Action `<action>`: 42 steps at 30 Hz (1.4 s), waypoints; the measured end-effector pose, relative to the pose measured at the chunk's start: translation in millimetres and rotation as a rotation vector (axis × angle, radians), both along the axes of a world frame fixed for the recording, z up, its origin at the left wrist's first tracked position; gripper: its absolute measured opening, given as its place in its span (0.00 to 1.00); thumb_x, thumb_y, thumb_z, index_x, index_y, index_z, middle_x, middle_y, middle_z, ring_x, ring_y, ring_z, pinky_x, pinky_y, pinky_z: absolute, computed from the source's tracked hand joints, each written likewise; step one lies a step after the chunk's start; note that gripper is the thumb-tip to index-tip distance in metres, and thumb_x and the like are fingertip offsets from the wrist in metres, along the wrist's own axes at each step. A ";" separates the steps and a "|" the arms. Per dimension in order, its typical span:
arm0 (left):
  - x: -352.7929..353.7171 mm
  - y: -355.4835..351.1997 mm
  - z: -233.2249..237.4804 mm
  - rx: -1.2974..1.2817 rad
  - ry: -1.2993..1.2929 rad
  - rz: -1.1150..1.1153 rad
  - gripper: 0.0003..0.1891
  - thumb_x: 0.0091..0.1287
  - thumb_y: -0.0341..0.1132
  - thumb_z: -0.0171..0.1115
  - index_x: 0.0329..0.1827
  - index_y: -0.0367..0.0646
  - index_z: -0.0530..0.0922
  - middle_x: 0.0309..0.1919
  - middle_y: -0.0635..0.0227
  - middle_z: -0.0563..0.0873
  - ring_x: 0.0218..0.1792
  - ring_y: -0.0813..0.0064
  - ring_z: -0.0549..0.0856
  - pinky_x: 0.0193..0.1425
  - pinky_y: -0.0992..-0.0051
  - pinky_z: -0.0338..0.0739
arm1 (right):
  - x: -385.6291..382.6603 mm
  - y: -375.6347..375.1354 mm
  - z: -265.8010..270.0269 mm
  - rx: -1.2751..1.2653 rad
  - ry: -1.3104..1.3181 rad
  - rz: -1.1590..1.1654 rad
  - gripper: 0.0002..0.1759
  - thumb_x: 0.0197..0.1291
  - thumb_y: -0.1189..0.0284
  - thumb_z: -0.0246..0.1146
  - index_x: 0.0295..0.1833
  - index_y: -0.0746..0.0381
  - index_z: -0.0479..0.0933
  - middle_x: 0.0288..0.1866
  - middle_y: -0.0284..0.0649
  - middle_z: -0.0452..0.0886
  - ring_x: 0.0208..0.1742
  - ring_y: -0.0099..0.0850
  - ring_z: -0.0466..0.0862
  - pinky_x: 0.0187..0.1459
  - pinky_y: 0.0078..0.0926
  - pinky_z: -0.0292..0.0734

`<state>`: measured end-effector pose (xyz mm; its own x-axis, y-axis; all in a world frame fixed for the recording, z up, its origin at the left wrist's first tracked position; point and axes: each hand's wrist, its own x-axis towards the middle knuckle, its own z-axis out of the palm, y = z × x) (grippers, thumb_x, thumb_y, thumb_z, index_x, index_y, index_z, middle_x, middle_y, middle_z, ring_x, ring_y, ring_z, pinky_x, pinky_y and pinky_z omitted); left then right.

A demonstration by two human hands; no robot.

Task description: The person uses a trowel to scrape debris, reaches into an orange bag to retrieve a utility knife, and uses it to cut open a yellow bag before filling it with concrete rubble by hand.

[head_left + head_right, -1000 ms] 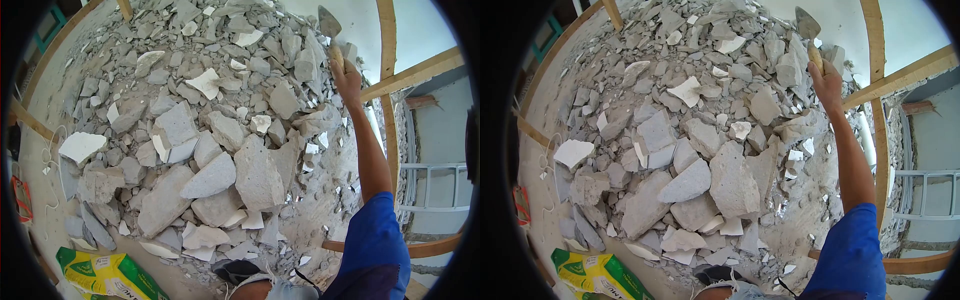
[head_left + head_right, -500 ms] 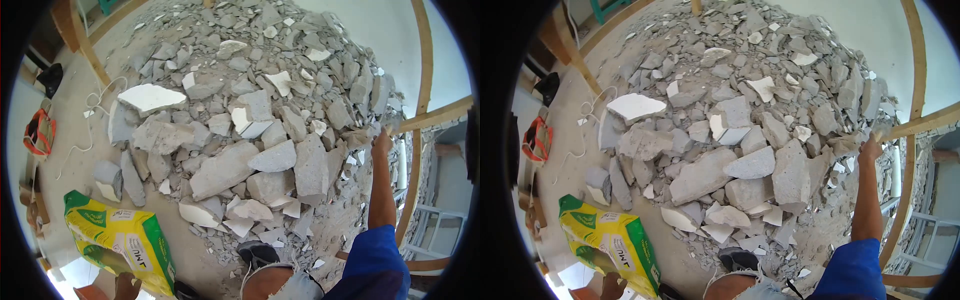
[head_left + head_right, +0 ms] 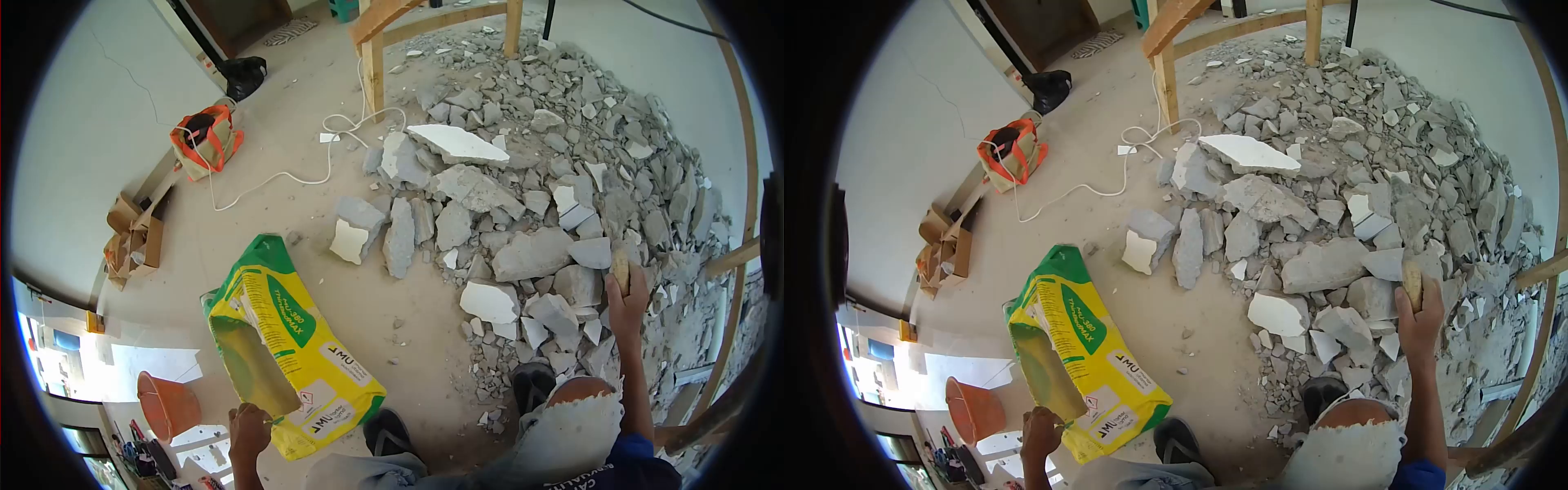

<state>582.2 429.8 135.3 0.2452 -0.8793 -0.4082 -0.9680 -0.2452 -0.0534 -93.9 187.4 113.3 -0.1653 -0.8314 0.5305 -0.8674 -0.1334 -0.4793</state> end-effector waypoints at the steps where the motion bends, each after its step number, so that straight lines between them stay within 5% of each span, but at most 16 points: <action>1: 4.5 6.9 -0.8 -0.027 0.035 0.005 0.05 0.58 0.33 0.68 0.34 0.48 0.90 0.38 0.65 0.88 0.52 0.63 0.84 0.63 0.55 0.69 | 22.2 12.6 13.4 0.076 0.060 0.063 0.20 0.62 0.73 0.68 0.57 0.69 0.76 0.46 0.45 0.80 0.43 0.43 0.83 0.43 0.39 0.78; 5: 20.0 43.6 -15.0 -0.112 0.178 0.035 0.05 0.58 0.33 0.69 0.35 0.48 0.90 0.39 0.66 0.88 0.54 0.64 0.83 0.62 0.57 0.71 | 81.9 20.2 59.8 0.293 0.270 0.322 0.24 0.55 0.73 0.71 0.58 0.67 0.76 0.49 0.49 0.80 0.47 0.53 0.82 0.45 0.43 0.79; 11: 30.0 74.2 -13.9 -0.199 0.293 0.194 0.11 0.57 0.35 0.72 0.43 0.47 0.89 0.43 0.67 0.88 0.59 0.64 0.81 0.66 0.58 0.70 | 141.9 -15.6 135.3 0.275 0.569 0.432 0.26 0.51 0.69 0.72 0.56 0.66 0.78 0.49 0.46 0.80 0.47 0.50 0.82 0.48 0.46 0.77; 15: 24.0 79.5 -18.0 -0.300 0.333 0.290 0.11 0.60 0.36 0.71 0.45 0.46 0.87 0.46 0.66 0.88 0.60 0.61 0.81 0.70 0.50 0.67 | 211.2 -18.0 161.1 0.332 0.603 0.480 0.26 0.53 0.68 0.72 0.57 0.66 0.78 0.49 0.46 0.80 0.48 0.50 0.83 0.49 0.46 0.78; 24: -34.2 65.1 -68.5 -0.639 0.399 0.367 0.19 0.60 0.31 0.73 0.55 0.44 0.81 0.63 0.59 0.78 0.70 0.50 0.74 0.80 0.39 0.53 | 276.4 -19.4 90.8 0.763 0.435 0.723 0.29 0.59 0.56 0.69 0.60 0.63 0.80 0.57 0.49 0.82 0.55 0.51 0.83 0.56 0.48 0.77; 27: -65.1 43.0 -78.1 -0.752 0.533 0.402 0.26 0.59 0.29 0.72 0.63 0.43 0.75 0.63 0.56 0.78 0.69 0.46 0.74 0.79 0.39 0.55 | 276.2 -37.0 69.8 0.868 0.439 0.781 0.26 0.58 0.56 0.69 0.56 0.63 0.82 0.53 0.51 0.84 0.54 0.52 0.84 0.55 0.48 0.77; 31: -80.6 20.4 -92.3 -0.821 0.703 0.534 0.36 0.60 0.27 0.72 0.72 0.37 0.66 0.66 0.49 0.75 0.66 0.44 0.77 0.71 0.54 0.72 | 274.5 -48.4 54.0 1.027 0.480 0.786 0.24 0.59 0.53 0.69 0.51 0.62 0.82 0.44 0.51 0.85 0.48 0.49 0.84 0.50 0.46 0.77; 32: -82.4 14.8 -82.7 -0.744 0.795 0.688 0.34 0.62 0.30 0.72 0.71 0.34 0.69 0.64 0.47 0.79 0.59 0.49 0.84 0.62 0.61 0.80 | 271.6 -52.3 50.0 1.058 0.485 0.783 0.24 0.60 0.53 0.69 0.51 0.61 0.82 0.43 0.51 0.85 0.47 0.49 0.85 0.49 0.46 0.77; 36: -58.7 -0.8 -77.0 -0.492 0.973 0.735 0.24 0.65 0.33 0.70 0.62 0.32 0.78 0.51 0.50 0.89 0.51 0.59 0.90 0.53 0.65 0.83 | 264.8 -59.3 37.9 1.122 0.478 0.798 0.23 0.61 0.52 0.69 0.51 0.60 0.83 0.39 0.50 0.86 0.43 0.48 0.85 0.47 0.45 0.77; 39: -46.8 -7.3 -71.8 -0.454 0.956 0.589 0.21 0.65 0.33 0.70 0.58 0.32 0.80 0.50 0.51 0.89 0.49 0.59 0.91 0.52 0.65 0.84 | 260.2 -64.0 42.4 1.108 0.466 0.812 0.24 0.61 0.52 0.69 0.51 0.60 0.83 0.39 0.50 0.86 0.43 0.46 0.86 0.47 0.44 0.77; 40: -38.6 -10.7 -80.8 -0.290 0.857 0.636 0.23 0.70 0.37 0.66 0.65 0.36 0.77 0.58 0.44 0.84 0.61 0.48 0.83 0.63 0.57 0.77 | 258.0 -62.2 41.4 1.113 0.460 0.820 0.24 0.61 0.53 0.70 0.51 0.60 0.83 0.40 0.50 0.87 0.43 0.46 0.86 0.47 0.43 0.77; 42: -37.7 -14.8 -81.2 -0.227 0.745 0.576 0.21 0.70 0.33 0.64 0.65 0.39 0.77 0.56 0.45 0.86 0.59 0.51 0.84 0.60 0.59 0.78 | 251.7 -65.0 39.2 1.191 0.396 0.809 0.24 0.60 0.53 0.70 0.52 0.61 0.84 0.41 0.49 0.87 0.44 0.44 0.86 0.48 0.42 0.77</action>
<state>544.5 415.1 54.0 0.4105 -0.7823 -0.4685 -0.4623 -0.6214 0.6326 157.9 122.4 152.5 0.5290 -0.5911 -0.6089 -0.8479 -0.3394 -0.4073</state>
